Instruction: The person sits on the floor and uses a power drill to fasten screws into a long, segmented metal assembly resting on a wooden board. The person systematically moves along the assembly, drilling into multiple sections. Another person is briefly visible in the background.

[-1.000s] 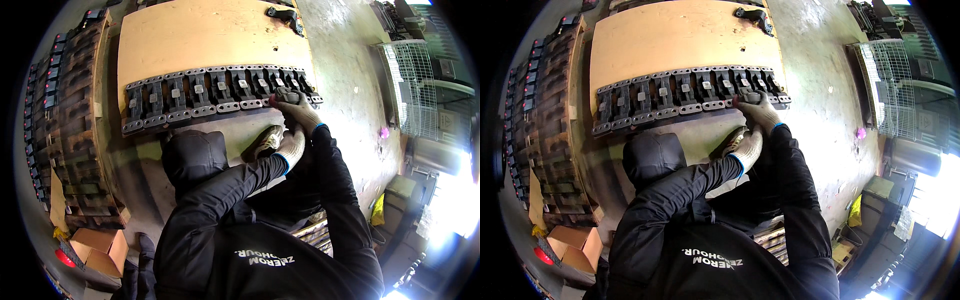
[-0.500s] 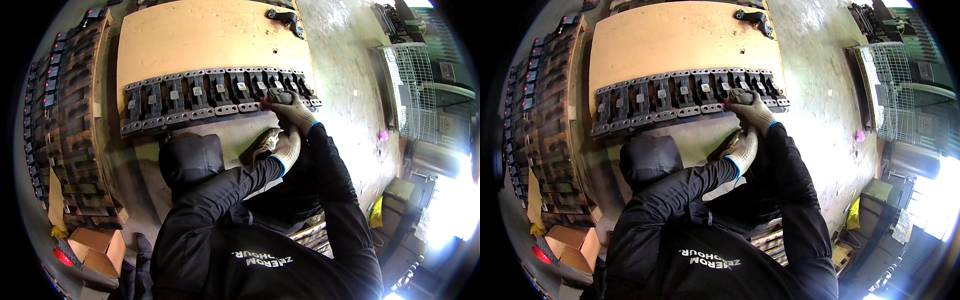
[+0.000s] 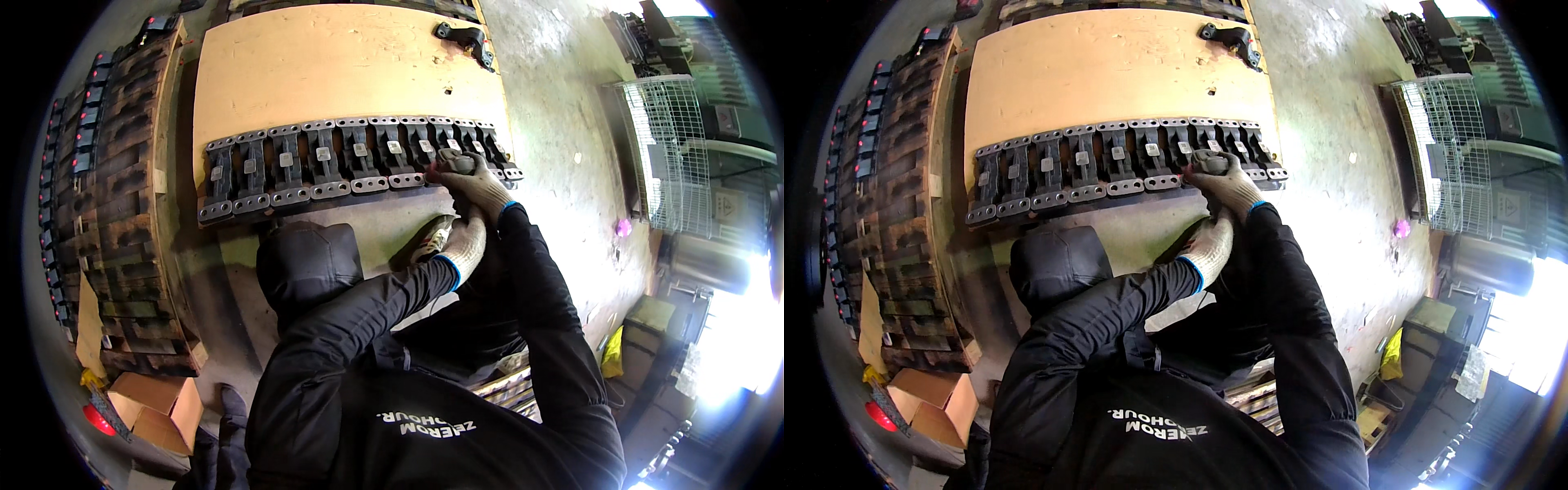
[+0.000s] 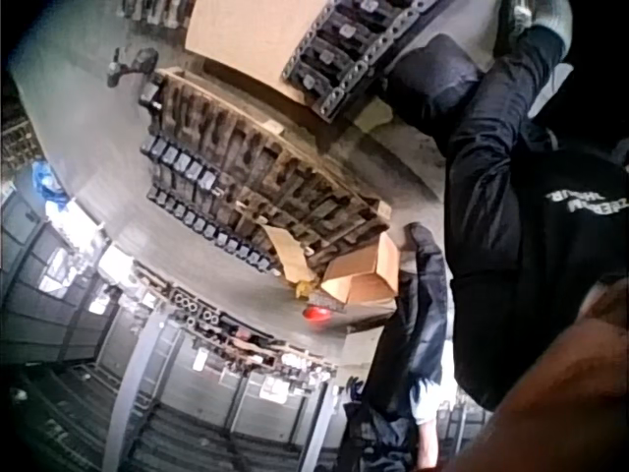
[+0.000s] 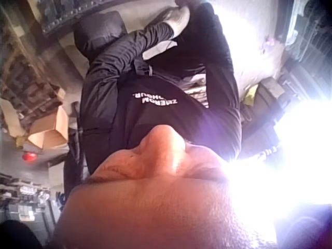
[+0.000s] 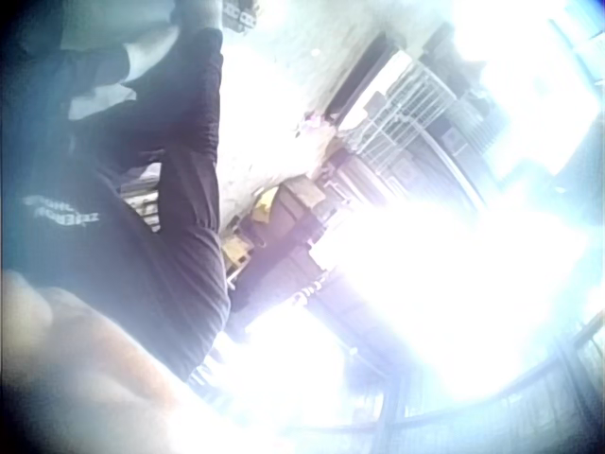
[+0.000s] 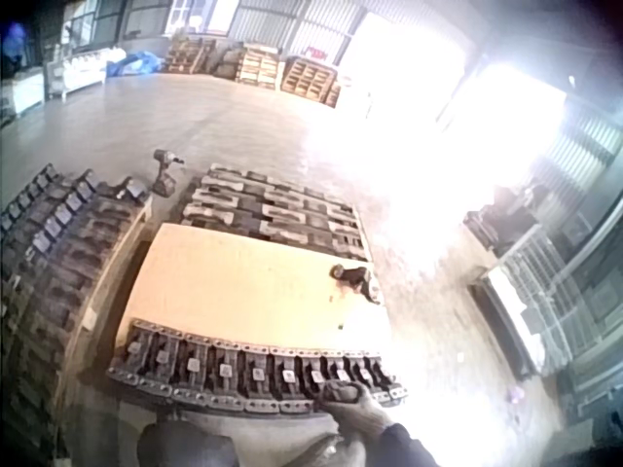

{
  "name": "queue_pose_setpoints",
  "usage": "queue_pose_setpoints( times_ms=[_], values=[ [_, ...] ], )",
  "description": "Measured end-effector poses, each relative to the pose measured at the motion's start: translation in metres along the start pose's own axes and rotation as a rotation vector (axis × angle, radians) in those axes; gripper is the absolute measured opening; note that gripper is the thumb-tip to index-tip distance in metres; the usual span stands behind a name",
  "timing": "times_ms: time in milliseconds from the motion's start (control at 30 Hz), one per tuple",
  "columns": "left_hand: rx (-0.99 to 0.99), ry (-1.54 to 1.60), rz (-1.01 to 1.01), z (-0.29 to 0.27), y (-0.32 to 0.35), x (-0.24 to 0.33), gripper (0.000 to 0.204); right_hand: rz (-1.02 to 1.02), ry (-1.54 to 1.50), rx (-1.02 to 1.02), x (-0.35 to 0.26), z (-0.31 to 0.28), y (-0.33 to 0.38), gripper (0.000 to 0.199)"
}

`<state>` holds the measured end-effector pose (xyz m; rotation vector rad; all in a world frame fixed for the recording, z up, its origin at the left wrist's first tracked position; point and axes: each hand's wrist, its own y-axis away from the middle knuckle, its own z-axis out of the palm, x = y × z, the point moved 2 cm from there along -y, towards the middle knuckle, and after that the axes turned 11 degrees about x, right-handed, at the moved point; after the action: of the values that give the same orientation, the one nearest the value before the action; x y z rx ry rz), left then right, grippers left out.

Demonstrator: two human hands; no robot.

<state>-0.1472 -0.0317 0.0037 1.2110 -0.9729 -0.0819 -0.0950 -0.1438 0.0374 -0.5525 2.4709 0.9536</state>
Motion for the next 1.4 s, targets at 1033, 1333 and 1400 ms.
queue_pose_setpoints(
  times_ms=[1033,1333,1400],
  values=[
    [0.083,-0.034,0.021,0.026,-0.012,-0.005,0.088,-0.048,0.089,0.075,0.011,-0.01,-0.013,0.122],
    [-0.06,-0.139,0.053,0.04,-0.04,-0.024,0.088,-0.014,0.082,0.029,0.024,-0.004,-0.027,0.123],
    [-0.05,-0.119,0.041,0.04,-0.039,-0.025,0.089,-0.031,0.021,-0.059,0.027,-0.002,-0.025,0.124]
  ],
)
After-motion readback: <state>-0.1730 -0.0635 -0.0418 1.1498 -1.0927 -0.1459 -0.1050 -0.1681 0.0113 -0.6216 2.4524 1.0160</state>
